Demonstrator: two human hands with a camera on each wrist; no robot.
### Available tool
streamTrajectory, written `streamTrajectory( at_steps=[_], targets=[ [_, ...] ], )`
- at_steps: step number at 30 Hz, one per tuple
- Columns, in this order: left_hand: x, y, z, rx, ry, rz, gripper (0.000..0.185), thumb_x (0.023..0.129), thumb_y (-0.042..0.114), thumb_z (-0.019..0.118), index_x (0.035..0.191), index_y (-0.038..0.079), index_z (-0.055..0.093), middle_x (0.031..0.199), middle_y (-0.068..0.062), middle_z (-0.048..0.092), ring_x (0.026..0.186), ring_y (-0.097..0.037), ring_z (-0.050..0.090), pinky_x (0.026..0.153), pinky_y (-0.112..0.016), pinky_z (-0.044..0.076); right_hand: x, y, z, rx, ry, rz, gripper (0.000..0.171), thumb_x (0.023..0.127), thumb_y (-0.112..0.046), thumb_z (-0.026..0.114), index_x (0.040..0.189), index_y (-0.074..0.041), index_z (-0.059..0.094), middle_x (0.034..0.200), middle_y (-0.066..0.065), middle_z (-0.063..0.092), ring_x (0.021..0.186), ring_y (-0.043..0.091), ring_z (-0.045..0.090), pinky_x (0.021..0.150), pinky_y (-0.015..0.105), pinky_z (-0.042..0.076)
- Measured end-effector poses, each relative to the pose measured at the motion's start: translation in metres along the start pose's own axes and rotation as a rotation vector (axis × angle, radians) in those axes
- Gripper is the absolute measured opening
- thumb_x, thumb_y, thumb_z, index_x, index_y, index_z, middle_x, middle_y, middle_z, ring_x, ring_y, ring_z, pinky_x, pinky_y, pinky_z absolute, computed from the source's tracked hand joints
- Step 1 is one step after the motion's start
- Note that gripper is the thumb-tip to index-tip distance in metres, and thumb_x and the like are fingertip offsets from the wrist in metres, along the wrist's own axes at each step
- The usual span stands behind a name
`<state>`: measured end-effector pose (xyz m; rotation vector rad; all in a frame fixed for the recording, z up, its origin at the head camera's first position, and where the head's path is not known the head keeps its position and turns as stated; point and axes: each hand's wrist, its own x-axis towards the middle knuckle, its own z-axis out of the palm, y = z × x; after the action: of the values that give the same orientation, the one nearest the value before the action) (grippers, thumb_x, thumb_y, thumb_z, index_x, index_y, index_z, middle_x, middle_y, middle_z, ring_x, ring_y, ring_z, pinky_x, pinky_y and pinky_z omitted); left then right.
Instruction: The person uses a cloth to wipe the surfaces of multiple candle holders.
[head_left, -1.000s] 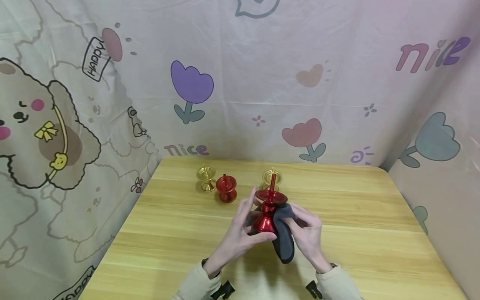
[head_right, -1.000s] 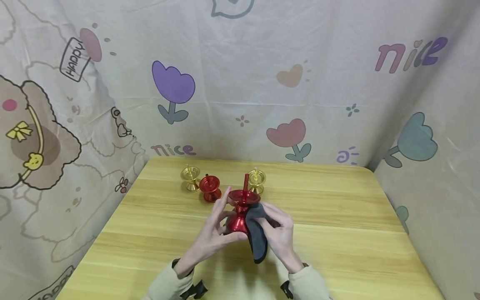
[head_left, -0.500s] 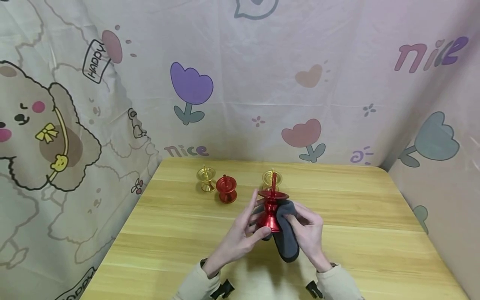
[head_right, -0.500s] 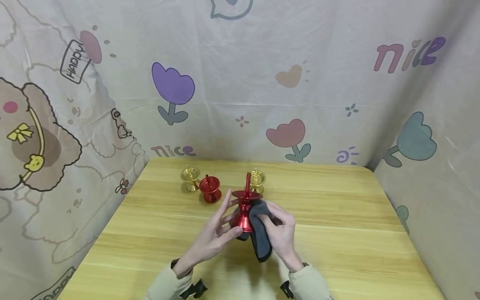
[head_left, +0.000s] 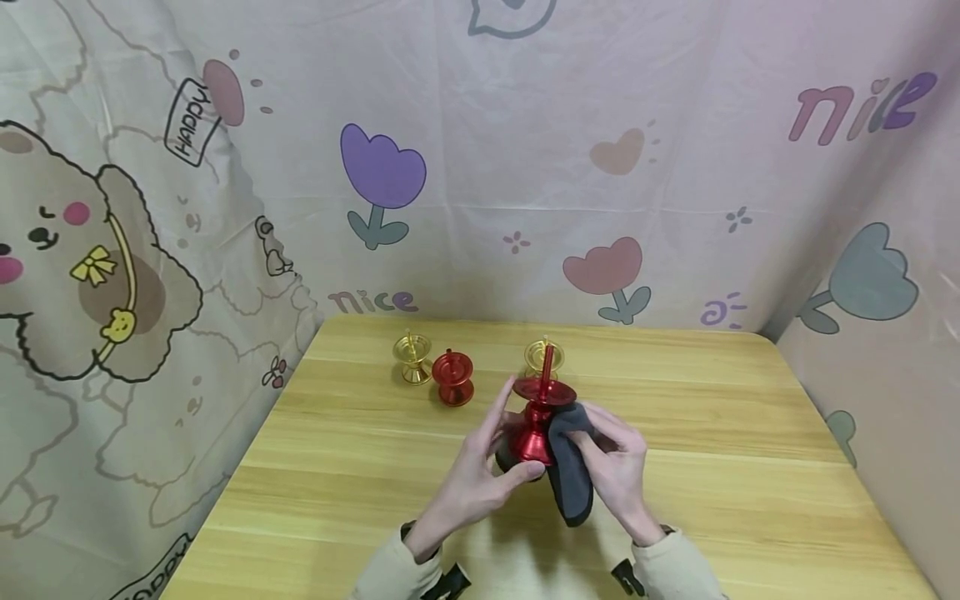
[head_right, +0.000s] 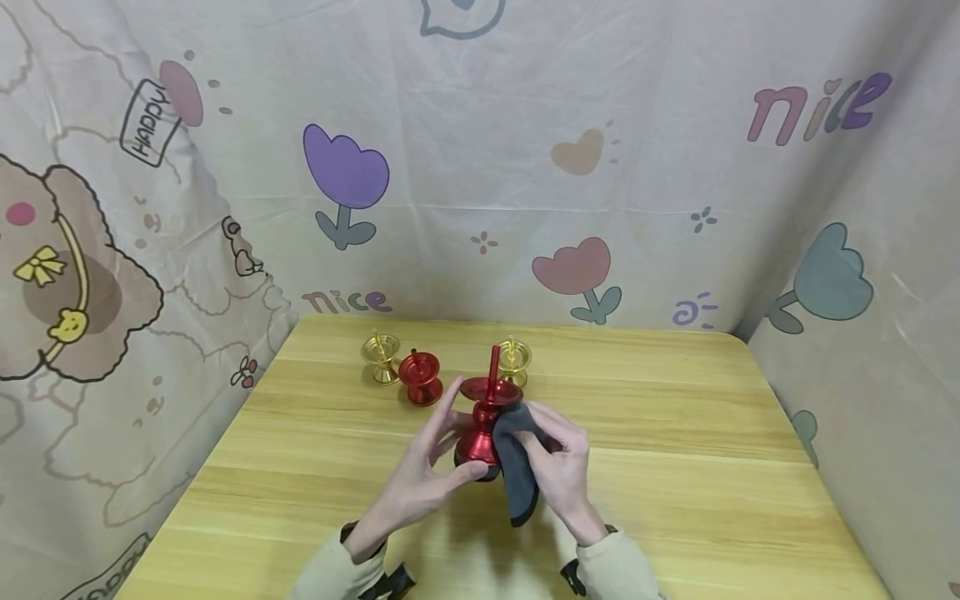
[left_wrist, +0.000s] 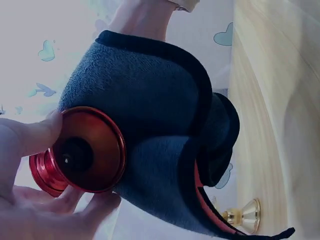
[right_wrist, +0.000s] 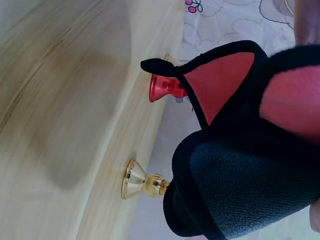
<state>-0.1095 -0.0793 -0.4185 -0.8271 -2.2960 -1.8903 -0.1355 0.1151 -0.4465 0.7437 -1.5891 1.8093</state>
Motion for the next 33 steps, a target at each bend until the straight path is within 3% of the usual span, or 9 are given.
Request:
streamTrajectory(
  at_steps=[3,8,11,14,18,24,29,33],
  targets=[
    [-0.0004,-0.0001,-0.0028,0.012,-0.034,-0.001,0.097,0.092,0.011,0.073,0.164,0.022,0.008,0.130,-0.017,0.066,0.125,-0.030,0.062,0.113,-0.043,0.047,0.0000,0.0003,-0.0007,0.010,0.012,0.018,0.030,0.077,0.029,0.063,0.101,0.013,0.073,0.110,-0.001,0.076,0.097,0.008,0.073,0.078,0.014,0.058],
    [-0.0001,0.0014,-0.0061,-0.135,-0.110,-0.117,0.098,0.094,0.011,0.070,0.164,0.022,0.002,0.148,-0.023,0.050,0.132,-0.040,0.054,0.110,-0.041,0.049,-0.0009,0.0002,-0.0014,0.006,0.022,0.070,0.030,0.078,0.028,0.062,0.101,0.012,0.074,0.109,-0.004,0.076,0.095,0.006,0.073,0.077,0.014,0.058],
    [0.0007,0.0027,-0.0051,-0.166,-0.088,-0.176,0.103,0.090,0.014,0.077,0.163,0.025,0.006,0.147,-0.021,0.045,0.127,-0.036,0.056,0.103,-0.035,0.055,-0.0016,-0.0001,-0.0009,0.009,0.017,0.060,0.029,0.079,0.028,0.062,0.101,0.013,0.073,0.109,-0.003,0.076,0.097,0.007,0.073,0.078,0.015,0.058],
    [0.0016,0.0037,-0.0031,-0.183,-0.047,-0.210,0.103,0.086,0.014,0.080,0.163,0.030,0.012,0.136,-0.018,0.048,0.121,-0.029,0.059,0.096,-0.032,0.058,-0.0016,-0.0003,0.0000,0.026,0.014,0.032,0.028,0.079,0.029,0.061,0.101,0.015,0.072,0.110,0.000,0.076,0.100,0.010,0.073,0.079,0.016,0.059],
    [0.0016,0.0045,-0.0014,-0.181,-0.009,-0.212,0.103,0.084,0.011,0.082,0.162,0.031,0.017,0.122,-0.014,0.055,0.118,-0.026,0.060,0.096,-0.033,0.058,-0.0012,-0.0003,0.0012,0.028,0.014,0.004,0.029,0.078,0.030,0.061,0.100,0.015,0.072,0.111,0.001,0.076,0.101,0.010,0.073,0.079,0.015,0.058],
    [0.0000,0.0042,-0.0017,-0.164,0.014,-0.184,0.105,0.081,0.011,0.084,0.162,0.027,0.019,0.117,-0.014,0.059,0.119,-0.028,0.060,0.094,-0.033,0.059,-0.0011,-0.0003,0.0024,-0.010,0.002,-0.036,0.033,0.077,0.029,0.062,0.100,0.010,0.075,0.110,0.001,0.076,0.102,0.010,0.072,0.081,0.016,0.059],
    [-0.0010,0.0017,-0.0047,-0.197,-0.043,-0.120,0.099,0.088,0.003,0.075,0.163,0.018,0.012,0.121,-0.026,0.057,0.124,-0.040,0.058,0.104,-0.039,0.054,-0.0013,0.0001,0.0009,0.026,0.012,0.008,0.033,0.077,0.030,0.060,0.102,0.013,0.073,0.112,0.000,0.076,0.103,0.009,0.072,0.083,0.016,0.058],
    [-0.0021,0.0008,-0.0042,-0.203,-0.096,-0.123,0.097,0.094,0.005,0.068,0.164,0.024,0.003,0.139,-0.026,0.054,0.136,-0.042,0.051,0.108,-0.042,0.050,-0.0020,0.0011,0.0001,0.064,0.034,0.045,0.031,0.078,0.030,0.060,0.102,0.015,0.072,0.110,0.000,0.076,0.103,0.009,0.072,0.084,0.017,0.058]
  ],
)
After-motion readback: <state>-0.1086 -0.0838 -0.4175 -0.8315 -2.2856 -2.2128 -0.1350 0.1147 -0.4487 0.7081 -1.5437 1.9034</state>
